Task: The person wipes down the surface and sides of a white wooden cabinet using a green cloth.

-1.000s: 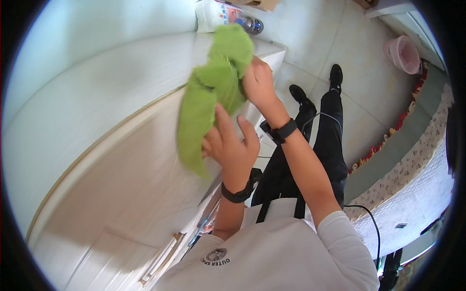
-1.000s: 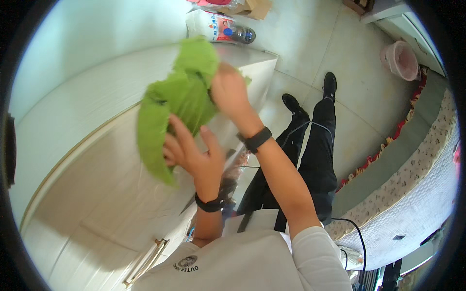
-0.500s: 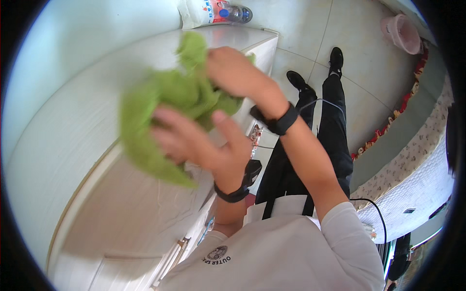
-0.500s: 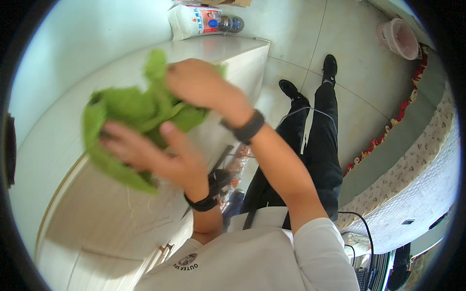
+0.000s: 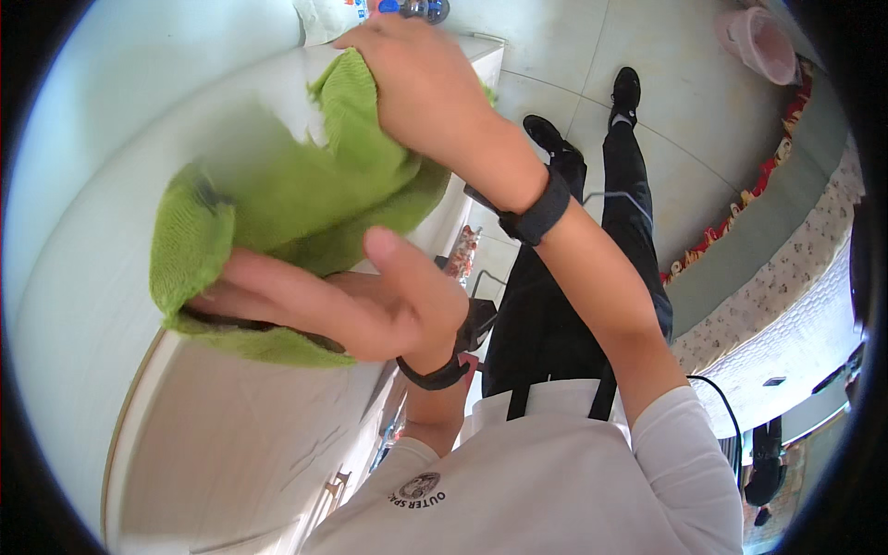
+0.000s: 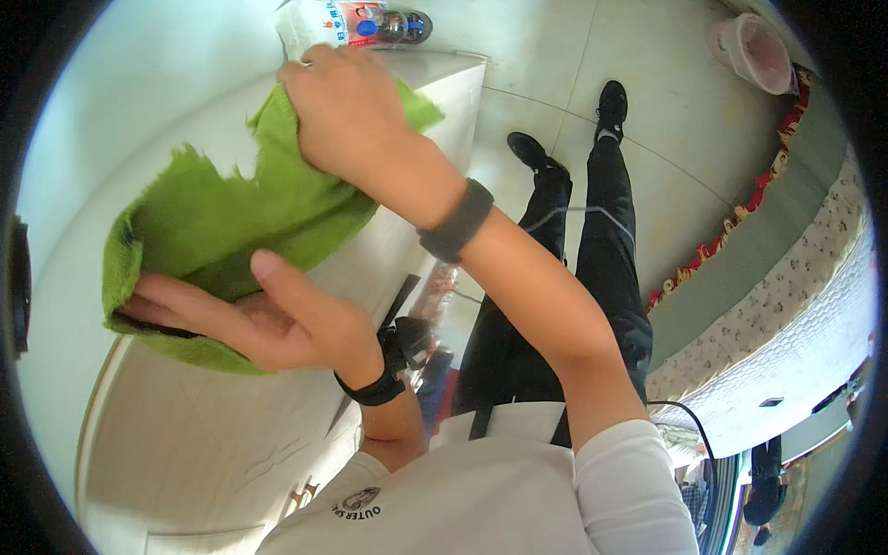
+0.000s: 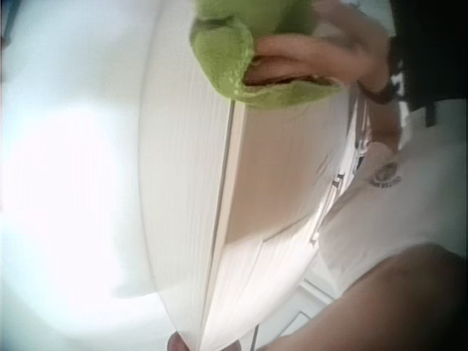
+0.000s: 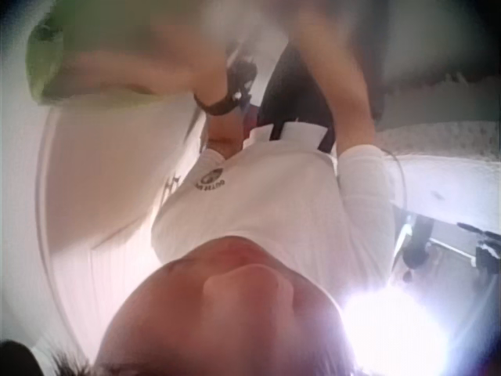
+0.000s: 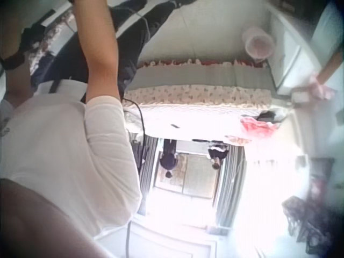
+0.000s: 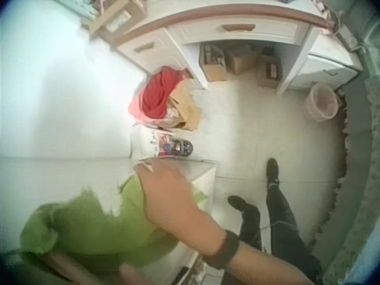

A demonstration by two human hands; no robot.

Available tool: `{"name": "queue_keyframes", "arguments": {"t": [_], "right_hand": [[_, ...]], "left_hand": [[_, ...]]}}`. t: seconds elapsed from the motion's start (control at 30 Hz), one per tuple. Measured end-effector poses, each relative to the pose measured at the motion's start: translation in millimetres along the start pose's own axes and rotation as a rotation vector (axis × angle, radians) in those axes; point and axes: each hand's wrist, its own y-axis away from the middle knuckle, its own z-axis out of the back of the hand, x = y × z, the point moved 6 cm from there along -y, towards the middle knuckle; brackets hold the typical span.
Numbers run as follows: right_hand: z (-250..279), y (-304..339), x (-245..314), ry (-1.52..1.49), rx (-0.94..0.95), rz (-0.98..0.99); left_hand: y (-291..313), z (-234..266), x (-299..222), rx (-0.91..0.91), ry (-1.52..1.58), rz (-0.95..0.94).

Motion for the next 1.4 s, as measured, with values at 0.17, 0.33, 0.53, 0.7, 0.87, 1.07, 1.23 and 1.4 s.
{"name": "queue_keyframes", "arguments": {"t": [0.17,0.33,0.53,0.7,0.87,1.07,1.23,1.4], "right_hand": [[-3.8,50.7,-21.3,-0.418,-0.056,-0.272],[23.4,51.6,52.6,-0.463,-0.123,0.013],[-36.9,-3.6,23.2,-0.470,0.237,0.381],[-66.7,45.7,-100.9,-0.607,0.477,-0.431],[-60.3,75.3,-37.4,-0.193,-0.071,0.083],[-56.7,51.4,-19.8,-0.660,-0.099,-0.016],[-99.7,84.0,-98.6,-0.432,-0.278,-0.159],[-113.0,117.4,-86.4,-0.494,-0.430,-0.284]], "left_hand": [[34.7,-6.5,1.9,0.092,-0.174,0.077],[63.0,4.0,17.3,0.145,0.107,0.165],[51.0,-9.2,25.3,-0.065,-0.009,-0.016],[81.4,-91.2,16.6,0.304,-0.147,0.225],[123.5,-68.3,28.3,0.197,0.021,0.123],[88.0,-49.5,39.3,0.055,-0.006,0.043],[115.2,-106.1,32.9,0.264,-0.093,0.090],[158.1,-95.9,36.0,0.271,0.015,0.207]]}}
